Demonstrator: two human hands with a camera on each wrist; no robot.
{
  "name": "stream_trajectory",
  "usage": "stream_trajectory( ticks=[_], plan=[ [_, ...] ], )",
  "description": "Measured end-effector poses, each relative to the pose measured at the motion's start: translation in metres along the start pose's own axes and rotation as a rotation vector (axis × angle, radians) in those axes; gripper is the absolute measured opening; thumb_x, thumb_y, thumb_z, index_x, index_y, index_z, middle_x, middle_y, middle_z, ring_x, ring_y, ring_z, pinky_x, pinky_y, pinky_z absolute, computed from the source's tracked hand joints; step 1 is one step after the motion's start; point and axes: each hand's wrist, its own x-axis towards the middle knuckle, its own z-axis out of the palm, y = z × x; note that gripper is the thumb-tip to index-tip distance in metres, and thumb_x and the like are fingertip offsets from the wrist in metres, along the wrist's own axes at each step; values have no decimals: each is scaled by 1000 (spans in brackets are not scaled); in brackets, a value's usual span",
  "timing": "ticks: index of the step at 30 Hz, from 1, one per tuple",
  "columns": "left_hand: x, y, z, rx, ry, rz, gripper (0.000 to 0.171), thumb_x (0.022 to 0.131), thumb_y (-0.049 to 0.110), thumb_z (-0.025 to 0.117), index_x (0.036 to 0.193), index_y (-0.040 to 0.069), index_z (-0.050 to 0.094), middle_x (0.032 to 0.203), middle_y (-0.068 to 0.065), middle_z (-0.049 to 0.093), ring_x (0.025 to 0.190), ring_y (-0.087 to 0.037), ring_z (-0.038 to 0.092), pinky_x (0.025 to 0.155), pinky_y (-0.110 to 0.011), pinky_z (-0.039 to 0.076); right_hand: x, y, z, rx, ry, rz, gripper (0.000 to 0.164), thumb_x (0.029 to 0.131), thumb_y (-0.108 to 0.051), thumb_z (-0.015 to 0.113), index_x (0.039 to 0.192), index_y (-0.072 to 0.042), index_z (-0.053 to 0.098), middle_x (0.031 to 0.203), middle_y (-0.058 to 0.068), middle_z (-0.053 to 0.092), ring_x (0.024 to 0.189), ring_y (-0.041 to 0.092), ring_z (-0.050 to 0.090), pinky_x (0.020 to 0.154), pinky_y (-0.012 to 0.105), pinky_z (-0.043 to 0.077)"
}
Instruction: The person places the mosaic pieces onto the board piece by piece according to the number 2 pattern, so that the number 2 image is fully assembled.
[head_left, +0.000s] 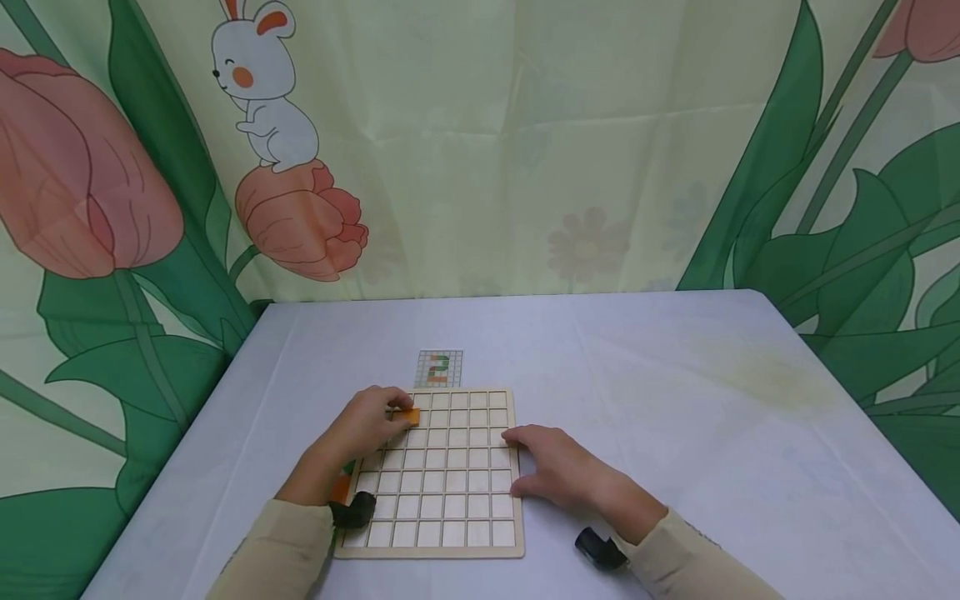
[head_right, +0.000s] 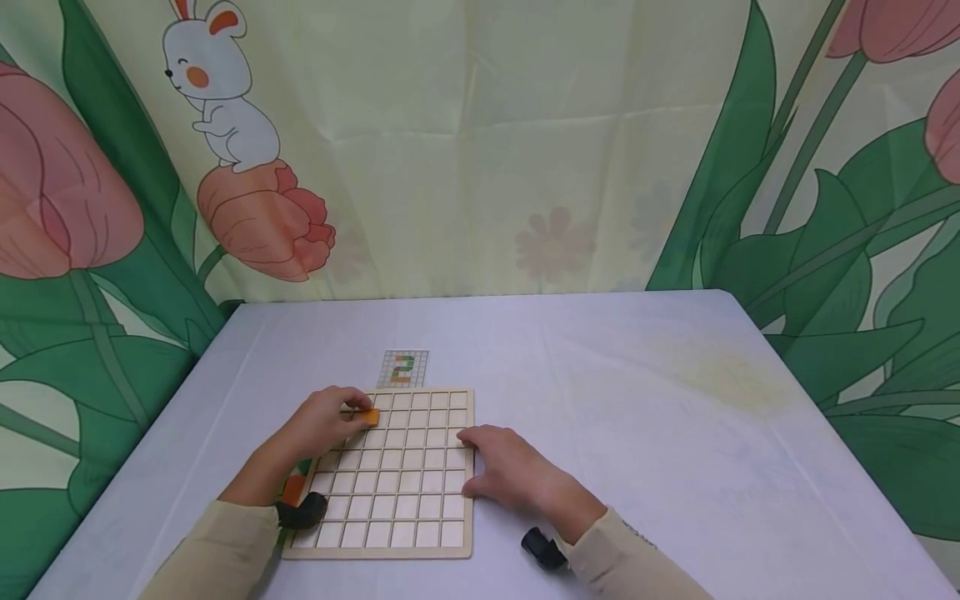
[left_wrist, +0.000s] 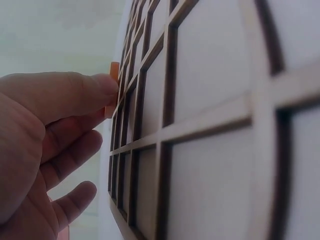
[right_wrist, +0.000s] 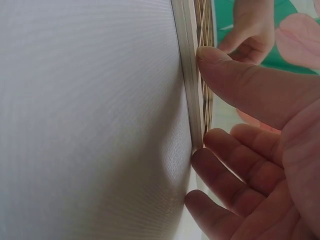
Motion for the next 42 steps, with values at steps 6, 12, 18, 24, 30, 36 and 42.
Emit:
stream_trajectory(
  ticks=[6, 12, 18, 24, 30, 36, 42],
  plan=[
    [2, 1, 2, -9, -12, -19, 19, 91, 14, 75, 108, 9, 72, 105, -2, 67, 104, -24, 59, 88, -42, 52, 0, 0, -1, -4, -3, 3, 66, 80, -13, 83, 137, 0, 55, 135, 12, 59, 131, 30, 51, 109, 48, 39],
    [3, 4, 3, 2, -23, -16, 18, 91, 12, 74, 108, 9, 72, 104, -2, 67, 102, -23, 59, 87, -41, 52, 0, 0, -1, -7, -5, 3, 66, 80, -13, 83, 138, 0, 55, 135, 12, 59, 131, 30, 51, 109, 48, 39],
    [4, 4, 4, 5, -23, -6, 18, 90, 10, 73, 108, 9, 72, 104, -1, 67, 101, -23, 59, 86, -40, 52, 0, -1, -1, -6, -5, 7, 66, 79, -13, 83, 137, 0, 55, 135, 12, 59, 130, 30, 51, 108, 48, 39],
    [5, 4, 6, -3, -22, 4, 17, 91, 9, 72, 108, 10, 72, 105, -1, 67, 104, -23, 59, 88, -41, 52, 0, -1, -1, -1, -7, 17, 66, 80, -13, 83, 138, 0, 55, 135, 11, 59, 130, 30, 51, 109, 48, 39],
    [4, 4, 7, -6, -21, 24, 16, 91, 7, 70, 107, 10, 72, 107, -1, 68, 106, -25, 59, 88, -42, 52, -1, -2, -1, -2, -4, 14, 66, 79, -12, 83, 137, 1, 55, 135, 12, 59, 130, 30, 51, 108, 48, 39],
    [3, 6, 7, -2, -20, 26, 17, 91, 8, 71, 107, 10, 72, 106, 0, 68, 106, -24, 59, 88, -41, 52, -1, -1, 0, -6, -3, 3, 66, 79, -12, 83, 137, 1, 55, 134, 12, 59, 130, 31, 51, 108, 48, 38],
    [0, 5, 5, -6, -14, 81, 18, 92, 5, 69, 110, 9, 72, 107, 0, 69, 108, -28, 60, 89, -42, 52, 0, 1, -1, -7, -10, 19, 65, 81, -14, 82, 138, -1, 55, 134, 10, 59, 131, 29, 50, 108, 48, 39]
  ],
)
